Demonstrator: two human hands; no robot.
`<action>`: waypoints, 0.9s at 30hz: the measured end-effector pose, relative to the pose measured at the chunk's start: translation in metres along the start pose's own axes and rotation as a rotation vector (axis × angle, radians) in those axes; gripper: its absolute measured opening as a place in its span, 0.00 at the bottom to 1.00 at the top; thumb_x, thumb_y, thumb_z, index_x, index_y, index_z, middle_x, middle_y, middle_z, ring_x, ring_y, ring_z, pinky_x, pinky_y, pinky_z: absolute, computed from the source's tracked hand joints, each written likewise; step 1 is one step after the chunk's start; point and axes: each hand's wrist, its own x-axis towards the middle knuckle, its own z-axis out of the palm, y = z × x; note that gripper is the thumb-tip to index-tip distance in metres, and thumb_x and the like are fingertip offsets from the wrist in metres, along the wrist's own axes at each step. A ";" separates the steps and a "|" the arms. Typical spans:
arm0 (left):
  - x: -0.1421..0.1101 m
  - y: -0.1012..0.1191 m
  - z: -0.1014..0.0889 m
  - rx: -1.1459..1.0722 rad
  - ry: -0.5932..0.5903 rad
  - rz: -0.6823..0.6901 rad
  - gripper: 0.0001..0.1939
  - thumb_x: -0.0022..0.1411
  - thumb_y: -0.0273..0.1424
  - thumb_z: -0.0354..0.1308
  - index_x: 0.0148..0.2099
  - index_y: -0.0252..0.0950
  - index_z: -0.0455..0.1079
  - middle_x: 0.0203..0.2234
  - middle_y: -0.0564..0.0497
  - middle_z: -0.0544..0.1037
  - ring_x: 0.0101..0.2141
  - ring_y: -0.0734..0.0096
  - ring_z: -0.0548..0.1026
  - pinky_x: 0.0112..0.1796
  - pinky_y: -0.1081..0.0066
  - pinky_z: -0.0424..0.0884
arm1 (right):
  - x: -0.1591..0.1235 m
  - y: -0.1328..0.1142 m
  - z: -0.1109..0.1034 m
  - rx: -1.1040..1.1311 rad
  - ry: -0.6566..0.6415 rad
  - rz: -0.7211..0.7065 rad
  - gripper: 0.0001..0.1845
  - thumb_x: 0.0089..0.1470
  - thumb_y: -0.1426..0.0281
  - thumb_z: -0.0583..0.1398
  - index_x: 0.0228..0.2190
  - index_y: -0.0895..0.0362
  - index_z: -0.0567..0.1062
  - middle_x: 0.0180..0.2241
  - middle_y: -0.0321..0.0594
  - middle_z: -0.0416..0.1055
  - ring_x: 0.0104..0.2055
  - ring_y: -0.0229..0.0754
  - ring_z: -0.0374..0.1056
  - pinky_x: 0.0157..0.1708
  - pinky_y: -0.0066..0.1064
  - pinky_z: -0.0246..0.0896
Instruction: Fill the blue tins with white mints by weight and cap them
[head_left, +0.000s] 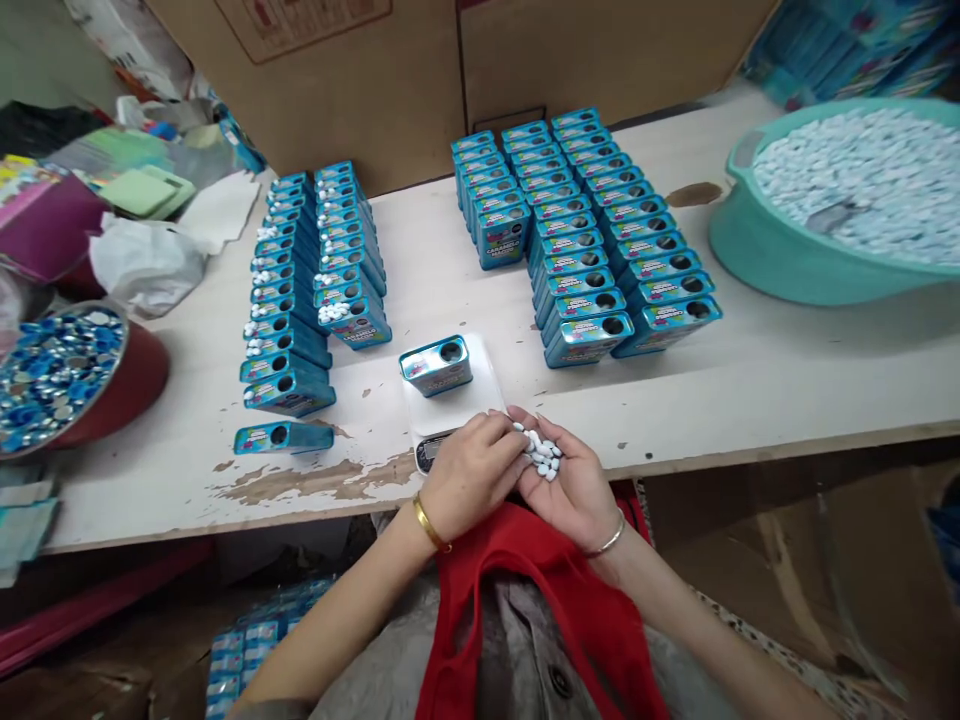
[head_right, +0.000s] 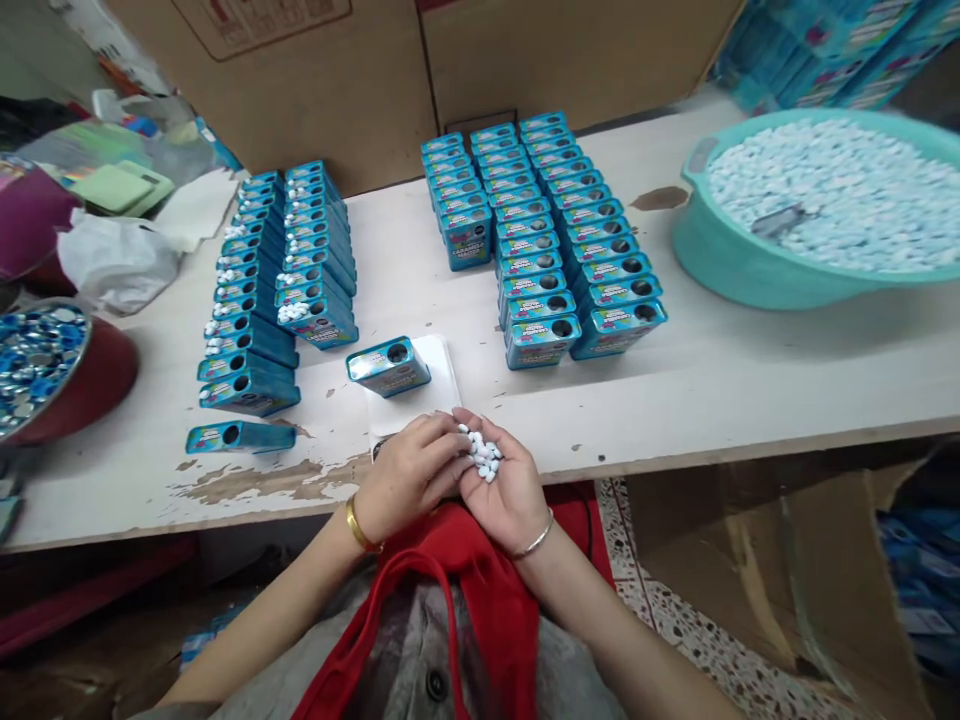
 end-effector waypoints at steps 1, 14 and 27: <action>0.000 0.001 0.002 0.010 0.004 0.001 0.09 0.66 0.31 0.47 0.39 0.33 0.67 0.36 0.45 0.71 0.38 0.67 0.69 0.40 0.66 0.69 | 0.000 0.000 0.002 0.000 0.006 -0.004 0.15 0.58 0.75 0.50 0.37 0.63 0.76 0.33 0.43 0.78 0.35 0.35 0.75 0.37 0.23 0.71; 0.023 -0.016 -0.035 -0.105 0.324 0.011 0.06 0.65 0.27 0.48 0.39 0.35 0.66 0.33 0.47 0.72 0.36 0.71 0.70 0.37 0.71 0.69 | -0.003 -0.004 0.017 0.049 -0.098 -0.081 0.15 0.59 0.73 0.49 0.38 0.61 0.75 0.39 0.46 0.78 0.47 0.40 0.72 0.51 0.38 0.67; 0.025 -0.084 -0.081 0.328 0.066 -0.178 0.21 0.60 0.42 0.57 0.53 0.38 0.63 0.40 0.48 0.73 0.42 0.64 0.70 0.42 0.65 0.59 | 0.002 -0.024 0.003 0.142 0.045 -0.108 0.15 0.57 0.76 0.50 0.35 0.62 0.76 0.42 0.50 0.77 0.53 0.47 0.68 0.51 0.38 0.67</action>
